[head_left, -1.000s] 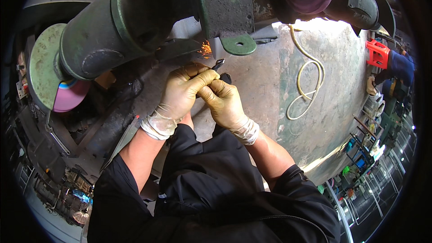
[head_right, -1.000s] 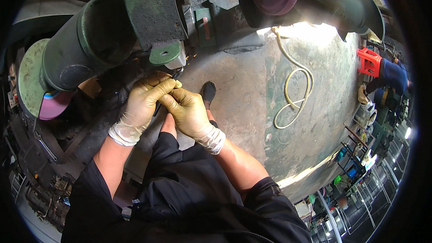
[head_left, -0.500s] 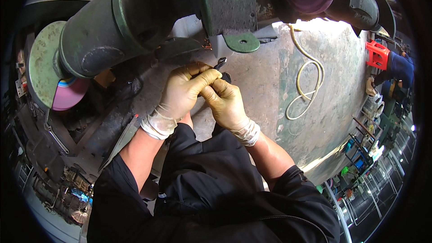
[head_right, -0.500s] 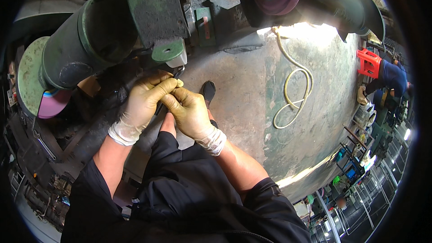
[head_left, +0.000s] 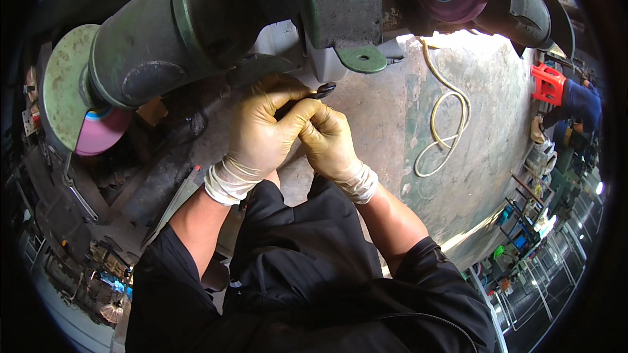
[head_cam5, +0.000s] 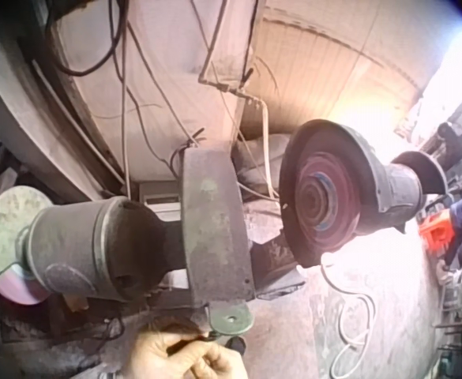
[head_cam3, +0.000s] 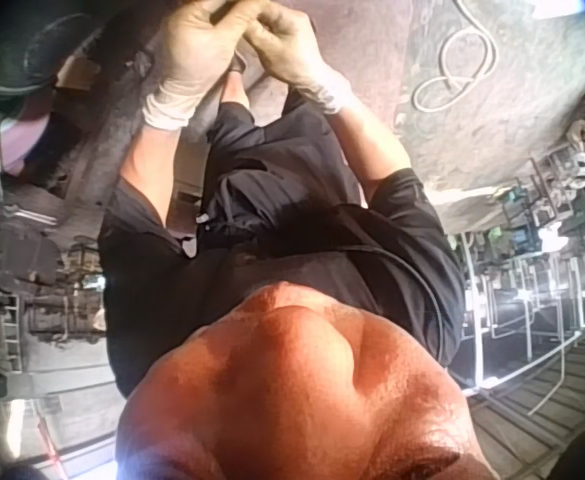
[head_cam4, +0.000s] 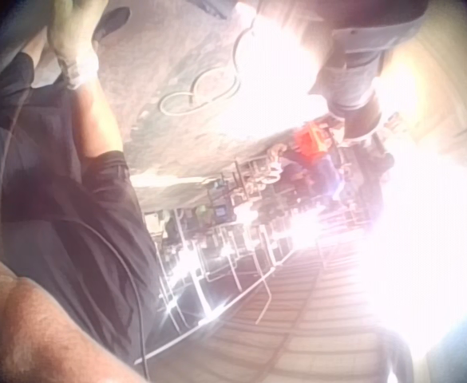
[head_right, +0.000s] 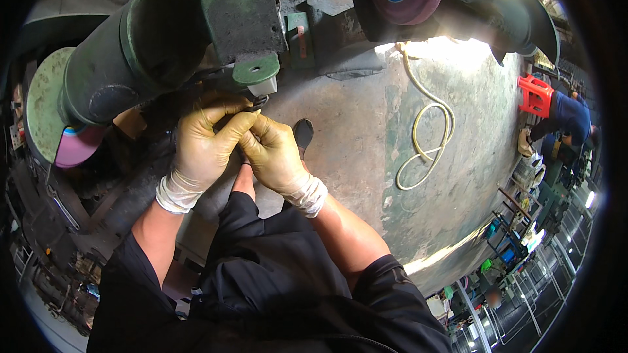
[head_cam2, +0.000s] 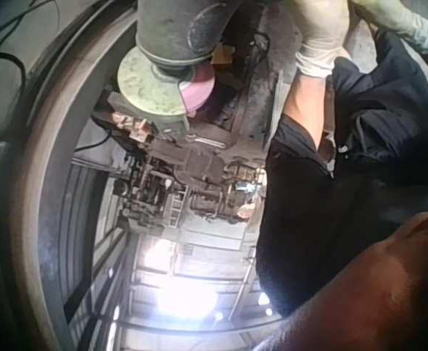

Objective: The person holds a drill bit and repeatedly grinds its tip against a bench grinder wheel while wearing gloves. They frequently pause to visually inspect the bit's edges before resuming grinding.

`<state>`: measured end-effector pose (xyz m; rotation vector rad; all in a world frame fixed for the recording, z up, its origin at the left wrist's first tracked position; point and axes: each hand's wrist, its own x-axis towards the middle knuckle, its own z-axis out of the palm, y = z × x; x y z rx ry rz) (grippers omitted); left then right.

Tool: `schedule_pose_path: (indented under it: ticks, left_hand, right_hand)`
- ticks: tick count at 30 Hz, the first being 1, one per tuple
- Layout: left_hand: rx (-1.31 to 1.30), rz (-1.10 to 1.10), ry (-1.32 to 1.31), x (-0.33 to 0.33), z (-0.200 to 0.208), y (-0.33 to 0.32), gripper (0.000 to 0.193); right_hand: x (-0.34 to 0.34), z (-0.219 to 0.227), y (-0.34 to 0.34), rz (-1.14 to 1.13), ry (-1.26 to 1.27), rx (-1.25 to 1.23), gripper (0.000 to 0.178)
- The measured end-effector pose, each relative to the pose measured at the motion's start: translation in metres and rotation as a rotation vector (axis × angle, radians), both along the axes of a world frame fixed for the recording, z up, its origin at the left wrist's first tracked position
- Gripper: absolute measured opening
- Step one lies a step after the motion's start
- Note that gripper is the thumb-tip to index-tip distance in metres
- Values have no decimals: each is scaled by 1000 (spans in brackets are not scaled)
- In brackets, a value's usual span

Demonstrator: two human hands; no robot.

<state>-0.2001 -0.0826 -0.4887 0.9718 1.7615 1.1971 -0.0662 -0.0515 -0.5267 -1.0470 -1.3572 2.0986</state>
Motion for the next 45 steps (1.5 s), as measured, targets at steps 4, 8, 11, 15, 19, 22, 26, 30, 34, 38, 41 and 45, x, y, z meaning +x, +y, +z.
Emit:
schedule_pose_path:
  ticks: [4, 8, 11, 15, 19, 22, 26, 30, 34, 38, 41, 45]
  left_hand:
    - [-41, 21, -148, 1, -6, -1, 13]
    - [-58, 29, -300, 4, -12, -3, 8]
    - [-65, 44, -395, 6, -9, -2, 6]
    - [-111, 43, -465, 7, -12, -4, 7]
    - [-177, 59, -595, 7, -15, -4, 9]
    - [-193, 40, -618, 7, -14, -3, 10]
    - [-235, 48, -661, 6, -12, -2, 11]
    - [-245, 27, -653, 5, -14, -2, 12]
    - [-254, 14, -681, 3, -16, -2, 13]
    - [-278, 31, -716, 4, -16, -1, 13]
    - [-218, 8, -630, 4, -15, -3, 11]
    - [-89, 10, -389, 9, -3, -4, 12]
  right_hand:
    - [1, -4, -5, -36, -11, -44, 15]
    - [7, -11, -11, -23, -61, -87, 17]
    - [9, -7, -10, -4, -94, -56, 18]
    - [8, -3, -10, -30, -85, -54, 20]
    - [11, 2, -7, 20, -156, -46, 19]
    - [12, 2, -8, 24, -171, -73, 17]
    - [11, 2, -9, 16, -178, -77, 18]
    - [11, 3, -10, -1, -175, -93, 18]
    - [9, 6, -10, -15, -185, -104, 18]
    - [9, 4, -11, -19, -182, -128, 18]
    - [12, -1, -12, -18, -174, -68, 18]
    - [13, 0, -8, -23, -108, 17, 17]
